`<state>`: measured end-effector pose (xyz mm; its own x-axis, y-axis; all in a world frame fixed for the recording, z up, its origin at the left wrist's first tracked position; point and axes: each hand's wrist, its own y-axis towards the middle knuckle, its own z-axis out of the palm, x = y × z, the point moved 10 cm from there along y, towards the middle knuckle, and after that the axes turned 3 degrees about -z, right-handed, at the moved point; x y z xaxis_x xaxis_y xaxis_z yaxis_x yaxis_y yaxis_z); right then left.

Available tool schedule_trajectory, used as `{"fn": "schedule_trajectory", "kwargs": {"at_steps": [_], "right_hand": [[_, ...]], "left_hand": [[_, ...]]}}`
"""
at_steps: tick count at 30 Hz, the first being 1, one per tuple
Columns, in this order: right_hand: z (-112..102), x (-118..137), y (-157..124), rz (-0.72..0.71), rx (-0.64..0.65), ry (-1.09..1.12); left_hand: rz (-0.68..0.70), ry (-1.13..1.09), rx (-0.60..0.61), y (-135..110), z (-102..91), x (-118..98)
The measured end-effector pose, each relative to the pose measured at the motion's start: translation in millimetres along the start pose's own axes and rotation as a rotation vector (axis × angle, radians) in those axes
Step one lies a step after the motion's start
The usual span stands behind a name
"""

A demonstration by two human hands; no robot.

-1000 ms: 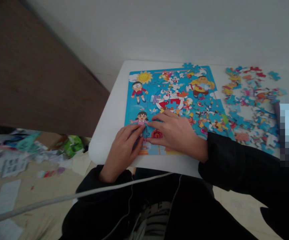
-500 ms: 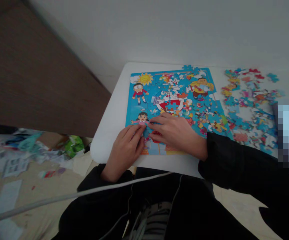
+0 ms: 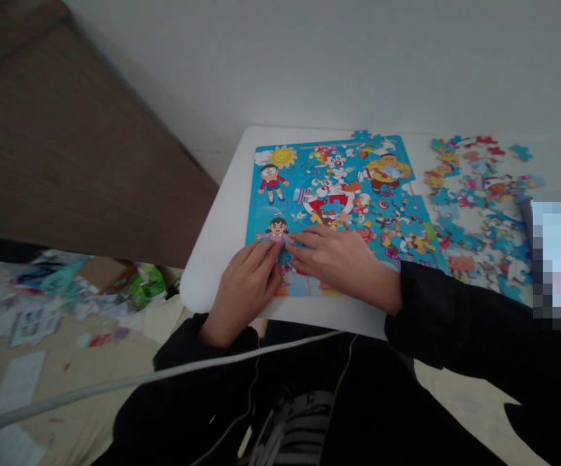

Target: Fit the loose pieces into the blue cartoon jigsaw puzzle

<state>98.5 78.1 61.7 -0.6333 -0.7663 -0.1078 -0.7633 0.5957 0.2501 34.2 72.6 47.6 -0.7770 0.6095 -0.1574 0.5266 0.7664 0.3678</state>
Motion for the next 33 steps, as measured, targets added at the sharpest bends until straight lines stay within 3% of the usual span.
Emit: {"fn": "schedule_trajectory", "kwargs": {"at_steps": [5,10,14,20,28,33], "right_hand": [[7,0,-1,0.03,0.017,0.096],[14,18,-2,-0.069,-0.002,0.023],[15,18,-3,-0.041,-0.001,0.006],[3,17,-9,-0.004,0.006,0.022],[-19,30,-60,0.098,-0.025,0.07],[-27,14,-110,0.26,-0.027,0.052]], "left_hand": [[-0.009,-0.049,-0.006,-1,0.8,0],[-0.024,-0.075,0.021,0,2.7,-1],[0.008,-0.068,0.058,0,5.8,-4],[-0.009,-0.072,0.069,-2,9.0,1],[-0.004,-0.093,0.087,0,9.3,4],[0.015,-0.073,0.058,-1,6.2,4]]}}
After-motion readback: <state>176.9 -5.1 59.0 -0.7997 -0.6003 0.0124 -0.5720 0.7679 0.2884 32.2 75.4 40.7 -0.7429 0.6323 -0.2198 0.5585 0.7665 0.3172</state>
